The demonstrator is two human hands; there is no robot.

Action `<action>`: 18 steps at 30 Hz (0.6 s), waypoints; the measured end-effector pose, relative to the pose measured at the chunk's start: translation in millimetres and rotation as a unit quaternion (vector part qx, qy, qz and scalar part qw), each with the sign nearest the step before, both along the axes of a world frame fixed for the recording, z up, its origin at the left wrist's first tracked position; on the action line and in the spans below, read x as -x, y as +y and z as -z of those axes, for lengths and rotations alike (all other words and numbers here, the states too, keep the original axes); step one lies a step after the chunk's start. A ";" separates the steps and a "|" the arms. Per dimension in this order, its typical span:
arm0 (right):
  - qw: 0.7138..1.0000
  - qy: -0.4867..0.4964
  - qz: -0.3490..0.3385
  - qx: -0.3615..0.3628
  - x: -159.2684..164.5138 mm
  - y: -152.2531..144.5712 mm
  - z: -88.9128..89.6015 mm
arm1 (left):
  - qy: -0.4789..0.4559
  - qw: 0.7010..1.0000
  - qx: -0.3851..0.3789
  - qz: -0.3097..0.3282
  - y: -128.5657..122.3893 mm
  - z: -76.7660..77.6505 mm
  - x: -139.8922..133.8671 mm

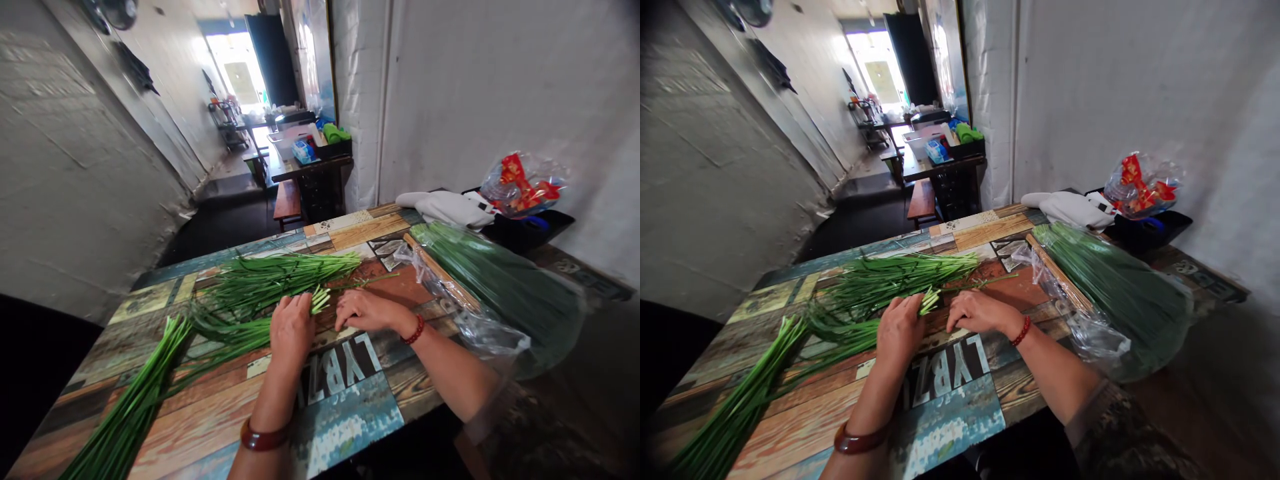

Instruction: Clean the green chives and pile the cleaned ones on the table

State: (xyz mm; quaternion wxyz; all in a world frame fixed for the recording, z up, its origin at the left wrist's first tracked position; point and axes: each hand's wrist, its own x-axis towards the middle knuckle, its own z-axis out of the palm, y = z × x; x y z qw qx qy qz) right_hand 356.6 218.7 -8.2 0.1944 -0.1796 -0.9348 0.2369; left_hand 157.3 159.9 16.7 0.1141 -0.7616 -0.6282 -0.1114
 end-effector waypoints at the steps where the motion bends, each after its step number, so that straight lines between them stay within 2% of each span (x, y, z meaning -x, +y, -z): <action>1: 1.000 0.002 0.020 -0.006 -2.1 1.3 -0.9 | 0.004 1.000 -0.010 -0.021 -0.6 -1.2 2.1; 5: 0.994 0.001 0.094 -0.048 -6.8 4.1 -1.8 | 0.023 0.997 -0.013 -0.073 -1.9 -3.4 6.8; 9: 0.985 0.084 0.139 -0.064 -6.7 9.0 -0.7 | 0.037 0.998 0.011 -0.057 -1.8 -4.2 4.1; 13: 0.935 0.202 0.277 -0.092 -10.2 19.1 2.6 | 0.016 0.999 0.007 -0.029 -1.5 -4.5 0.5; 15: 0.912 0.209 0.333 -0.120 -13.7 24.2 5.3 | -0.001 1.000 0.002 -0.009 -1.3 -3.2 -0.2; 18: 0.895 0.165 0.391 -0.141 -18.2 30.5 10.0 | -0.023 0.999 -0.012 0.019 -1.9 -0.8 -1.4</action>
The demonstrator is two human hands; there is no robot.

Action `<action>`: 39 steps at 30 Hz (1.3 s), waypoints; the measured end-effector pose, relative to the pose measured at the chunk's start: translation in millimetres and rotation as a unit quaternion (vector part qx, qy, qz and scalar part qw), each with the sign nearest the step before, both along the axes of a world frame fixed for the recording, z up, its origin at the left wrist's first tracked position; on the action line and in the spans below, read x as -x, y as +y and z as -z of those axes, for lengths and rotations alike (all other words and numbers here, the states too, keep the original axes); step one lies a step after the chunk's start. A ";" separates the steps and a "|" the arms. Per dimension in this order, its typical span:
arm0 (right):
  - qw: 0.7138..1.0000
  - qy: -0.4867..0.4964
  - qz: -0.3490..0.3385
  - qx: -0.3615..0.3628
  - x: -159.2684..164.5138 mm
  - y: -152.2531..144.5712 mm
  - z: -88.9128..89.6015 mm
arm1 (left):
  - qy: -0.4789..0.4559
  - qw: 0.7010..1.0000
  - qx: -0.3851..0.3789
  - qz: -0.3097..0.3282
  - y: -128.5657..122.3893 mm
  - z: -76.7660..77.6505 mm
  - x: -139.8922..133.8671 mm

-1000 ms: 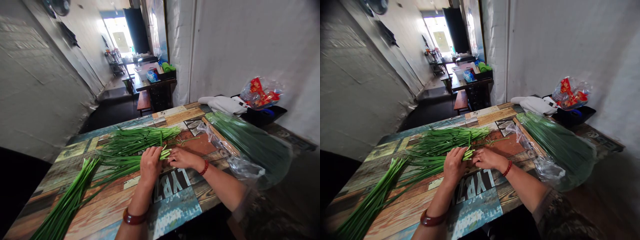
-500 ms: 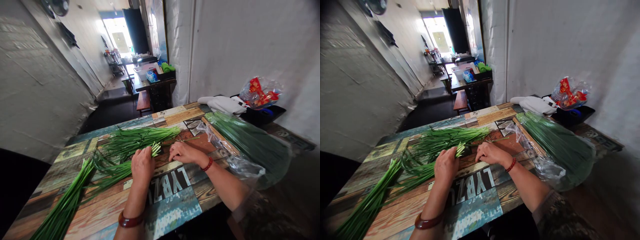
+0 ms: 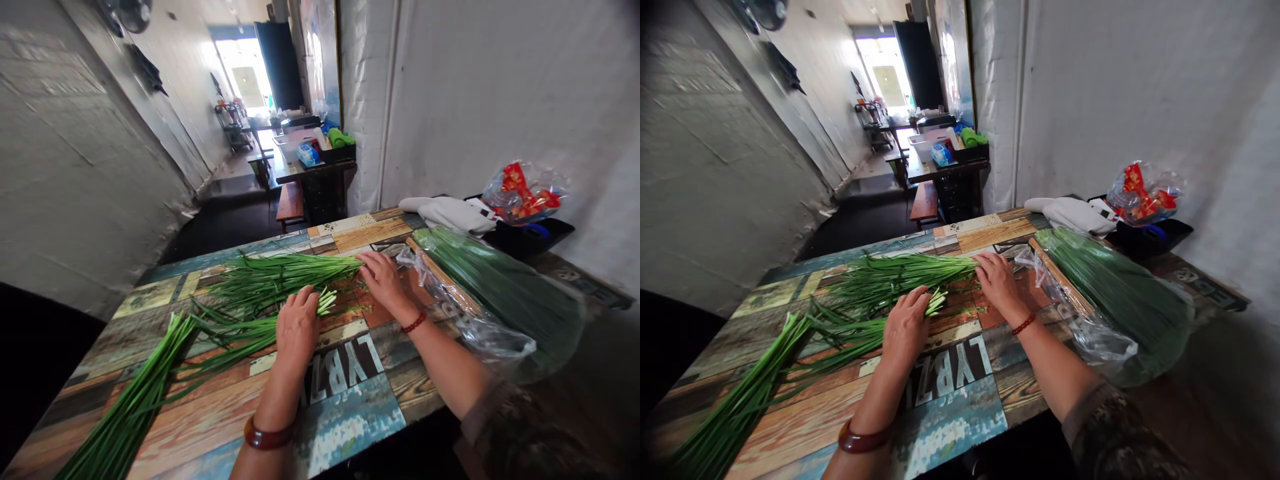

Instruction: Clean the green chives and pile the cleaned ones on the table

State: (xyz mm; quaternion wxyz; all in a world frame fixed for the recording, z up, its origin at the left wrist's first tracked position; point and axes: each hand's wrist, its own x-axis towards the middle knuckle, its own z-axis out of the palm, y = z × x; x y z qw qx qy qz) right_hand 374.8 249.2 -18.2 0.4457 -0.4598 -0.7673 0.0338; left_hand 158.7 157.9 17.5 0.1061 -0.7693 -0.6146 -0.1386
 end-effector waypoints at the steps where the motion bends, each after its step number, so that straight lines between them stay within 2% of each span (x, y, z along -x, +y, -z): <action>1: 1.000 -0.013 0.016 0.008 -0.9 1.8 1.6 | -0.008 1.000 -0.007 0.009 -0.5 0.5 -0.7; 7: 0.998 -0.033 0.041 0.033 -1.1 7.4 7.0 | -0.035 0.998 -0.026 0.037 -2.9 0.9 -4.4; 13: 0.999 0.029 0.007 0.024 2.2 -1.2 -2.0 | -0.027 0.999 -0.013 0.029 -1.2 2.6 -4.7; 17: 0.995 0.086 -0.045 0.000 6.3 -9.7 -9.2 | -0.030 0.999 -0.013 0.030 -0.4 3.8 -4.6; 20: 0.988 0.117 -0.098 0.012 12.1 -14.7 -11.9 | -0.053 0.997 -0.030 0.036 -0.8 4.2 -3.1; 24: 0.975 0.158 -0.147 0.051 21.4 -21.1 -14.4 | -0.122 0.987 -0.101 0.034 -2.4 3.2 -0.6; 27: 0.963 0.154 -0.202 0.086 26.8 -26.0 -15.3 | -0.151 0.978 -0.141 0.021 -2.4 2.0 0.1; 33: 0.953 0.157 -0.234 0.113 31.3 -30.1 -14.4 | -0.082 0.993 -0.042 0.076 3.7 7.0 -0.8; 39: 0.949 0.168 -0.208 0.169 31.5 -27.8 -12.5 | 0.011 0.999 -0.017 0.047 -0.4 3.9 -5.8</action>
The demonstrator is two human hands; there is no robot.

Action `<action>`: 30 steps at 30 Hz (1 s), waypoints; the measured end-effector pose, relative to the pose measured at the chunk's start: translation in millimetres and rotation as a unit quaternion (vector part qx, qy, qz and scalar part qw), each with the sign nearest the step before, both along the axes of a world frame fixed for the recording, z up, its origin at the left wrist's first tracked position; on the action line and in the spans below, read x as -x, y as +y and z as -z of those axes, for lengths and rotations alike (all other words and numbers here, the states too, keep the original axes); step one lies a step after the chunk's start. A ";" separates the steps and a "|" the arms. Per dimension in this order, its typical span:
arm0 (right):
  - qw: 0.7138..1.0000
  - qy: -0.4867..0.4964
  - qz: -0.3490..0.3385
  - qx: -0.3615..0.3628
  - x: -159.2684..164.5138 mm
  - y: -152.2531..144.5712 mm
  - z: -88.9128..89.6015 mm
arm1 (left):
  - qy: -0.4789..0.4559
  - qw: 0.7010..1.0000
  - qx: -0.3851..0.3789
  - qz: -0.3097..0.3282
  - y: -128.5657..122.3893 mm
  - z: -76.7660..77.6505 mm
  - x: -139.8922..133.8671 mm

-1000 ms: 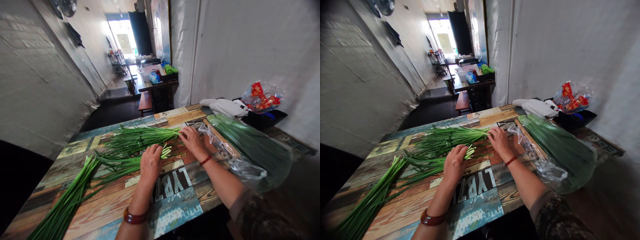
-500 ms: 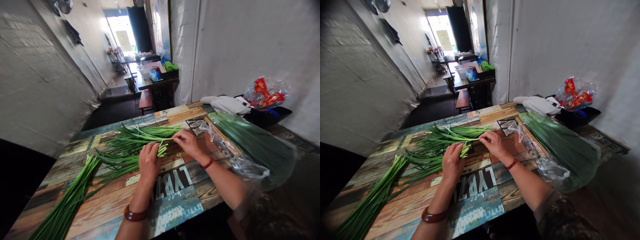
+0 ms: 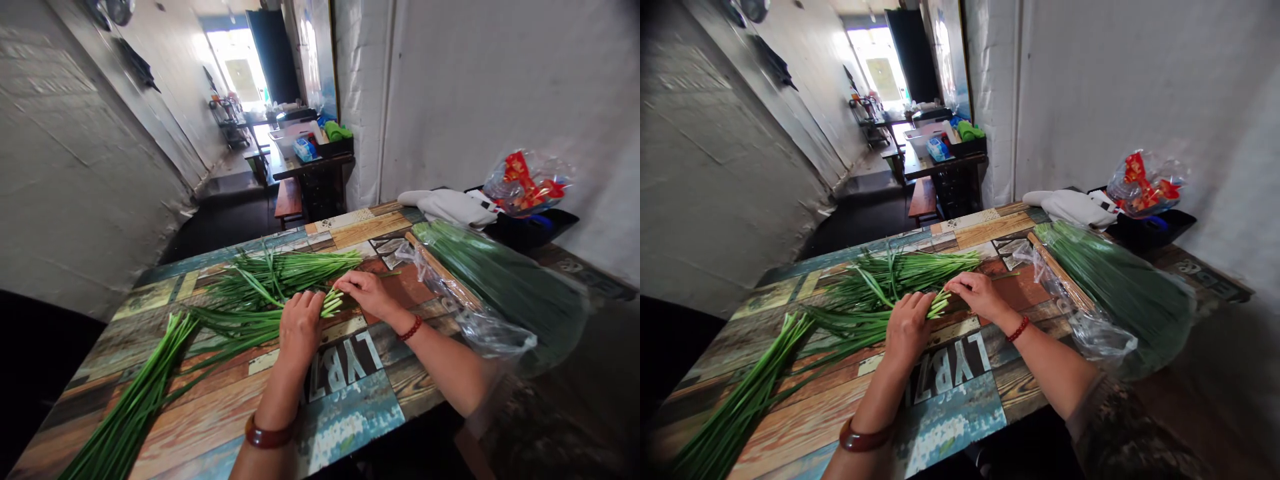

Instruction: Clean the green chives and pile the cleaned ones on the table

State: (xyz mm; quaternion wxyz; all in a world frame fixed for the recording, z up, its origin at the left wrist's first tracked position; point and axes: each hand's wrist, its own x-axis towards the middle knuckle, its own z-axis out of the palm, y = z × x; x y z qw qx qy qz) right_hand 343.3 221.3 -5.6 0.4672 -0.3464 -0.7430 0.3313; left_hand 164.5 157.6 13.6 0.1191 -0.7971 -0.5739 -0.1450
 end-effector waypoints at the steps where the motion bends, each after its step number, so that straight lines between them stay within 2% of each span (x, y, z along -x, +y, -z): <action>1: 1.000 0.008 0.008 0.014 -1.1 1.3 0.3 | 0.012 1.000 -0.007 -0.001 -1.5 -1.9 -0.4; 4: 0.995 0.054 0.078 0.021 -8.2 7.8 1.0 | 0.016 0.999 -0.043 -0.013 -3.8 -5.8 1.4; 7: 0.984 0.060 0.163 -0.029 -19.1 17.1 3.0 | -0.007 0.997 -0.068 -0.044 -2.4 -4.5 5.5; 11: 0.972 -0.017 0.209 -0.103 -30.0 30.2 12.3 | -0.017 0.998 -0.022 -0.050 1.1 1.6 5.0; 14: 0.961 -0.083 0.232 -0.122 -32.9 37.6 21.4 | -0.010 0.999 0.027 -0.045 2.0 3.7 1.1; 18: 0.952 -0.138 0.238 -0.132 -33.1 42.0 27.2 | 0.002 0.998 0.047 -0.032 1.6 3.4 -1.8; 23: 0.951 -0.154 0.239 -0.125 -30.5 39.6 22.6 | 0.007 0.999 0.036 -0.026 1.8 4.9 -0.9; 30: 0.965 -0.082 0.195 -0.153 -23.5 22.2 5.6 | -0.011 1.000 0.015 -0.018 2.7 8.3 0.7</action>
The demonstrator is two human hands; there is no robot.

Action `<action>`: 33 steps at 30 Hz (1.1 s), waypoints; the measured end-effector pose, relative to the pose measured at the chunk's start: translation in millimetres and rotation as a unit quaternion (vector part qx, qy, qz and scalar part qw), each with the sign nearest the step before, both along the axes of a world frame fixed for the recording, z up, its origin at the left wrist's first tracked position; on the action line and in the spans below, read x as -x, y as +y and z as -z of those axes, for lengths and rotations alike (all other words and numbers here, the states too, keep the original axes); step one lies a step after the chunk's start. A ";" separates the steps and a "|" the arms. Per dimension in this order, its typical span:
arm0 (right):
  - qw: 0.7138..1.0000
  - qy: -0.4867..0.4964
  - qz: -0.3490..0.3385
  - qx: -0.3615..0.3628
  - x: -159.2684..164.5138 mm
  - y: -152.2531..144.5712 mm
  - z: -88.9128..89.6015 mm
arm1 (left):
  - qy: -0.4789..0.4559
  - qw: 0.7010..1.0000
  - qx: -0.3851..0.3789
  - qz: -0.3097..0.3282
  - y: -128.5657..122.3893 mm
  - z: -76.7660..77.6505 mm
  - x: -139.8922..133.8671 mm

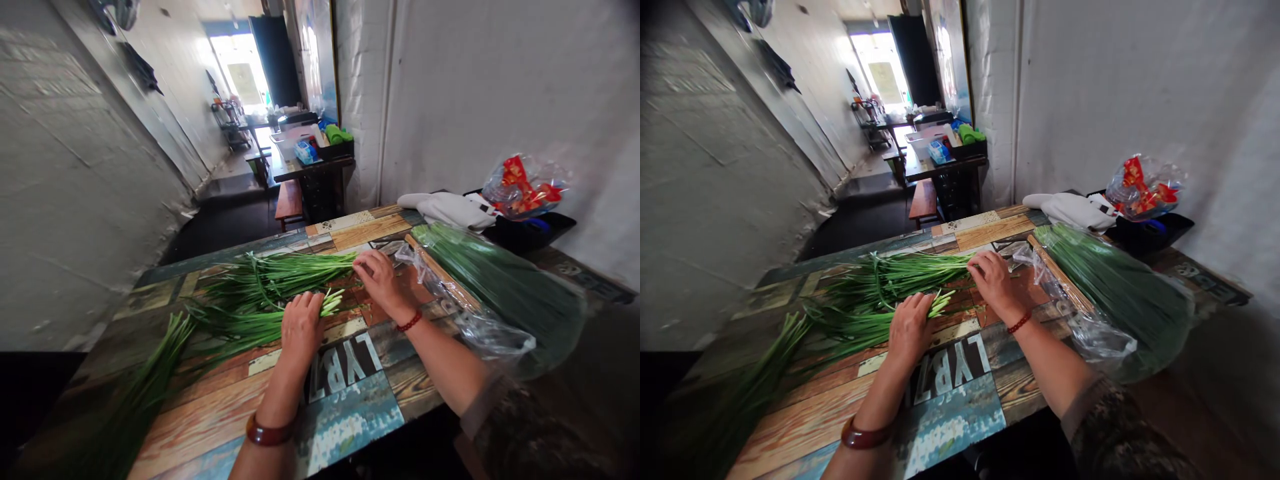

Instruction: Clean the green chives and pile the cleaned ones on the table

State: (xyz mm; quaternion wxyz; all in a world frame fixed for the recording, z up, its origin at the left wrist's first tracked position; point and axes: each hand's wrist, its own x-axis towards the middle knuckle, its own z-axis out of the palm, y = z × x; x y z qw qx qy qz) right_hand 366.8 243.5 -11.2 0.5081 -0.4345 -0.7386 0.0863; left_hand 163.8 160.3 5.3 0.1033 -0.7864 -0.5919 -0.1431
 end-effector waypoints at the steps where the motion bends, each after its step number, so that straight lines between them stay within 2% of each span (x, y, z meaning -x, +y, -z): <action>1: 1.000 0.008 -0.014 -0.003 1.3 -2.1 -1.4 | -0.006 1.000 -0.009 0.000 -0.3 -0.4 -0.1; 5: 0.997 0.031 -0.065 0.002 6.7 -7.2 -3.5 | -0.059 0.997 -0.058 0.009 -1.8 -3.2 -0.1; 11: 0.987 0.047 -0.151 0.007 15.6 -12.8 -4.1 | -0.145 0.976 -0.161 0.039 0.8 -1.3 3.9; 15: 0.975 0.039 -0.216 0.014 22.5 -18.7 -3.5 | -0.110 0.985 -0.110 0.072 4.0 1.9 4.0; 18: 0.974 0.037 -0.222 0.034 26.4 -20.8 -2.2 | -0.052 0.996 -0.045 0.056 3.7 2.4 1.3; 21: 0.977 0.031 -0.207 0.045 27.3 -19.3 0.4 | -0.001 1.000 -0.003 0.027 1.6 1.6 -1.1; 24: 0.986 0.041 -0.154 0.048 21.9 -13.7 3.4 | 0.023 1.000 0.001 0.008 -0.1 1.1 -0.9; 29: 0.998 0.061 -0.018 0.004 1.3 2.7 7.2 | 0.000 1.000 -0.024 -0.007 1.4 4.3 3.4; 33: 0.999 0.012 0.038 0.001 -10.1 14.0 13.6 | -0.019 1.000 -0.023 0.004 3.2 7.9 4.8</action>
